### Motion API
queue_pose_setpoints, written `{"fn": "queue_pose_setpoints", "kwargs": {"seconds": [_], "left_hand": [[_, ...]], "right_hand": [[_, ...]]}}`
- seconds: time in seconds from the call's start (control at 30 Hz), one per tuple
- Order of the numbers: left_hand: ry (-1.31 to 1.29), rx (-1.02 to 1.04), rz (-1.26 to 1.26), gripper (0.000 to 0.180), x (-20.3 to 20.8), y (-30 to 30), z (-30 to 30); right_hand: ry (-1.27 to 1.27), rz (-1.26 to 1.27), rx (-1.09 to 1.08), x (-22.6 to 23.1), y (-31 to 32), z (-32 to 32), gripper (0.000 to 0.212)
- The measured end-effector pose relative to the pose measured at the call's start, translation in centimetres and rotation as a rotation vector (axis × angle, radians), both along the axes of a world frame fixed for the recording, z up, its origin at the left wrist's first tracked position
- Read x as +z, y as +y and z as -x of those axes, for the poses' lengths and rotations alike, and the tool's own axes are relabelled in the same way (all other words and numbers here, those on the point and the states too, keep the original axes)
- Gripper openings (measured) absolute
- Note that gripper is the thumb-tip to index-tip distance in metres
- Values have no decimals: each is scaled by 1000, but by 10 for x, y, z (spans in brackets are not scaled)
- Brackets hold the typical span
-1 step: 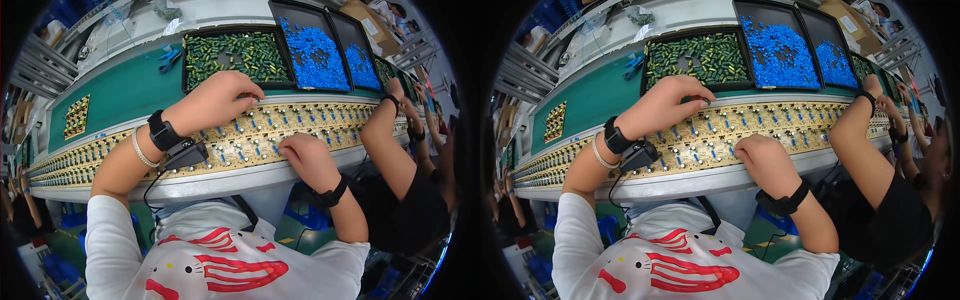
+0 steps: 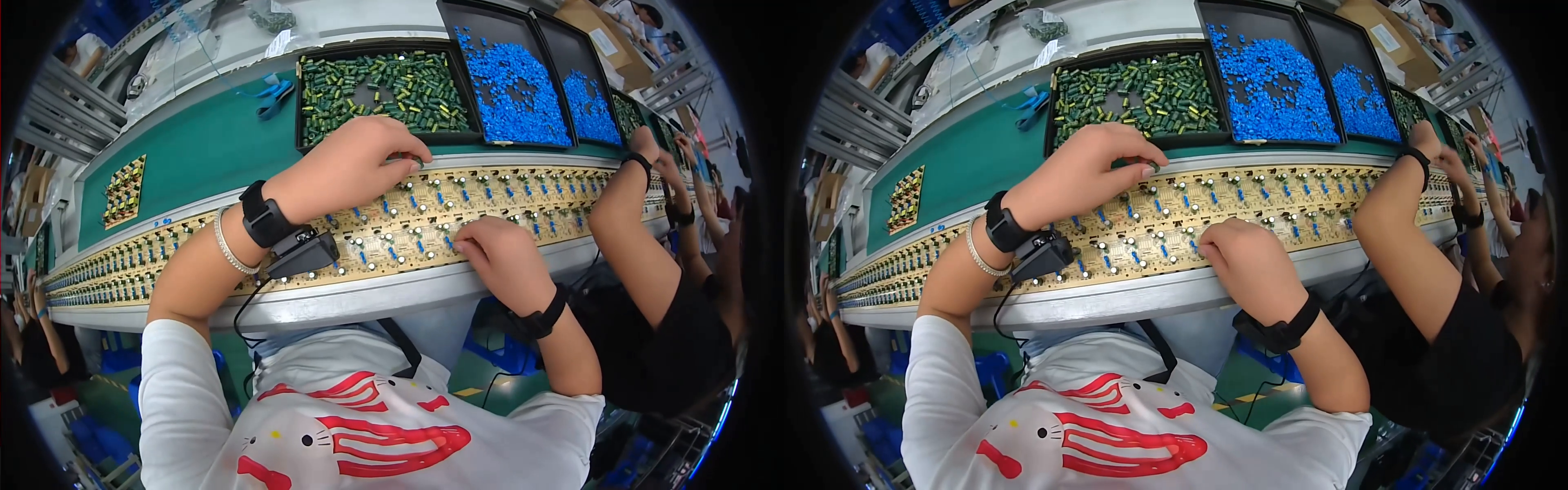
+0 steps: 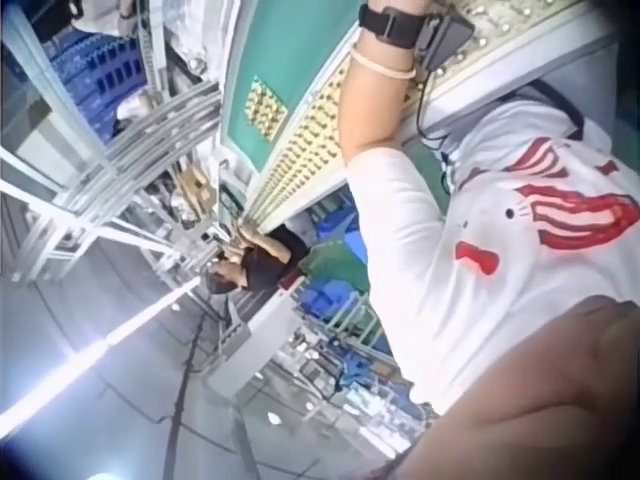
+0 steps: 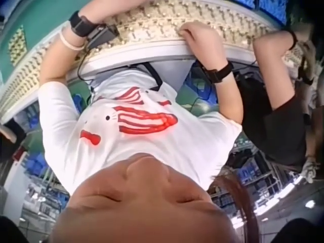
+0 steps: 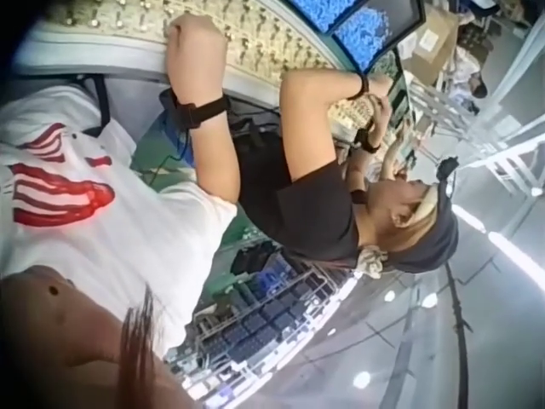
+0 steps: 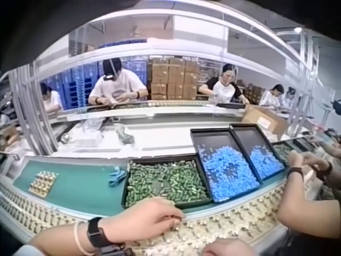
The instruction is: The person assembles circuit boards by hand, picking up green capacitors and blue components from trays and inserting them into designated slots. They handle the items one at a time, repeating the process along the length of the boards.
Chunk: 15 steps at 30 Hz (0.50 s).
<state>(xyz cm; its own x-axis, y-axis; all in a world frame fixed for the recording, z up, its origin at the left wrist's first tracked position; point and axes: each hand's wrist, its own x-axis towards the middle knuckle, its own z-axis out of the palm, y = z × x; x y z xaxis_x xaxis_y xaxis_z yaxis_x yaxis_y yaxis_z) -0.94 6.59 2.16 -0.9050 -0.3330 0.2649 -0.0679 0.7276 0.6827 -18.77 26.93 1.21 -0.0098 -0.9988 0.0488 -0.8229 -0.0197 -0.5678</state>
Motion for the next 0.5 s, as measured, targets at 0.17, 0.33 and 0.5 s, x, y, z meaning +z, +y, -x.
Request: {"fn": "queue_pose_setpoints", "kwargs": {"seconds": [0.17, 0.33, 0.5], "left_hand": [[30, -45, 48, 19, 1, 6, 0], [-6, -107, 7, 20, 7, 16, 3], [-60, -176, -62, 21, 6, 18, 7]], "right_hand": [[15, 8, -61, -3, 4, -13, 6], [207, 17, -30, -4, 9, -21, 11], [109, -289, 127, 40, -25, 12, 29]]}}
